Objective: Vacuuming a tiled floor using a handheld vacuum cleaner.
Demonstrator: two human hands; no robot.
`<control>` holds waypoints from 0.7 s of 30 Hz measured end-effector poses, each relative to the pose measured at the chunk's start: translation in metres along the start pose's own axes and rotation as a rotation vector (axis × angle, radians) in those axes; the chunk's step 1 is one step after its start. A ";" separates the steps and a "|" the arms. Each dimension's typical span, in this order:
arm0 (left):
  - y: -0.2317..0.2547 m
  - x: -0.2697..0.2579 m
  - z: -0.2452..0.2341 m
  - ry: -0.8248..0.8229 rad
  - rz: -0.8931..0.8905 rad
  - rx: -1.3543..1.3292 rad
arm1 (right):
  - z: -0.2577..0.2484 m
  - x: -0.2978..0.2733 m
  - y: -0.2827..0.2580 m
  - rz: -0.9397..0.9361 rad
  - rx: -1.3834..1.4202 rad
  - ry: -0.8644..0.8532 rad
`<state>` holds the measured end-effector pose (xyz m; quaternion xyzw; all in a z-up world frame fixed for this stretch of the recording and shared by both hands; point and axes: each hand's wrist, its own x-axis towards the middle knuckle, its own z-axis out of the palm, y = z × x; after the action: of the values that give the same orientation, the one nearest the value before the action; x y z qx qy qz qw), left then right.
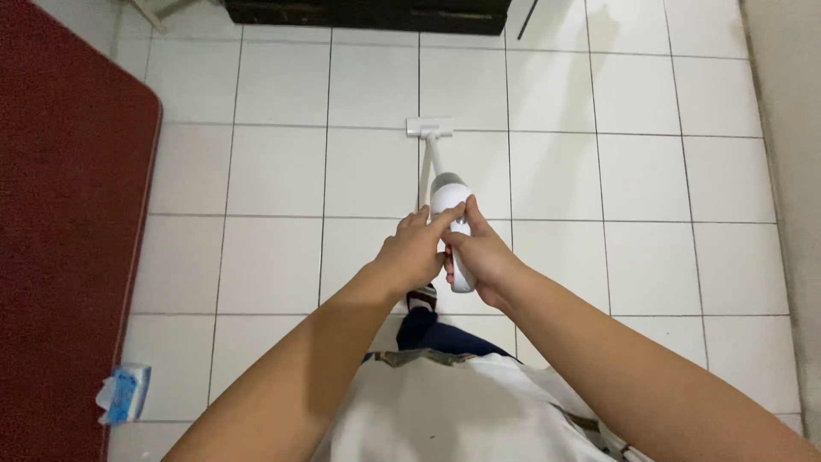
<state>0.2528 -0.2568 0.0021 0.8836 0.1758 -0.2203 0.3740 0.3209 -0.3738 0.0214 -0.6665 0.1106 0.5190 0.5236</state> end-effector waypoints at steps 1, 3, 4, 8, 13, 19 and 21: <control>-0.002 -0.002 0.010 -0.005 -0.006 -0.007 | -0.002 -0.002 0.006 0.010 -0.004 -0.001; -0.008 -0.002 0.019 0.039 0.061 -0.011 | -0.001 -0.002 0.011 -0.002 -0.019 0.010; -0.009 -0.004 0.022 0.043 0.069 0.000 | 0.000 -0.009 0.011 -0.013 -0.011 0.011; -0.004 -0.041 0.029 0.050 0.129 -0.048 | 0.000 -0.041 0.038 -0.003 -0.007 0.016; -0.005 -0.093 0.047 0.014 0.264 -0.232 | 0.007 -0.111 0.063 -0.022 -0.040 0.011; -0.007 -0.160 0.096 -0.005 0.352 -0.421 | 0.013 -0.183 0.111 0.027 -0.055 0.066; -0.009 -0.171 0.111 0.074 0.466 -0.427 | 0.014 -0.199 0.120 0.020 -0.048 0.072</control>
<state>0.0762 -0.3573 0.0167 0.8090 0.0245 -0.0545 0.5847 0.1433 -0.4927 0.1136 -0.6959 0.1236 0.5025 0.4980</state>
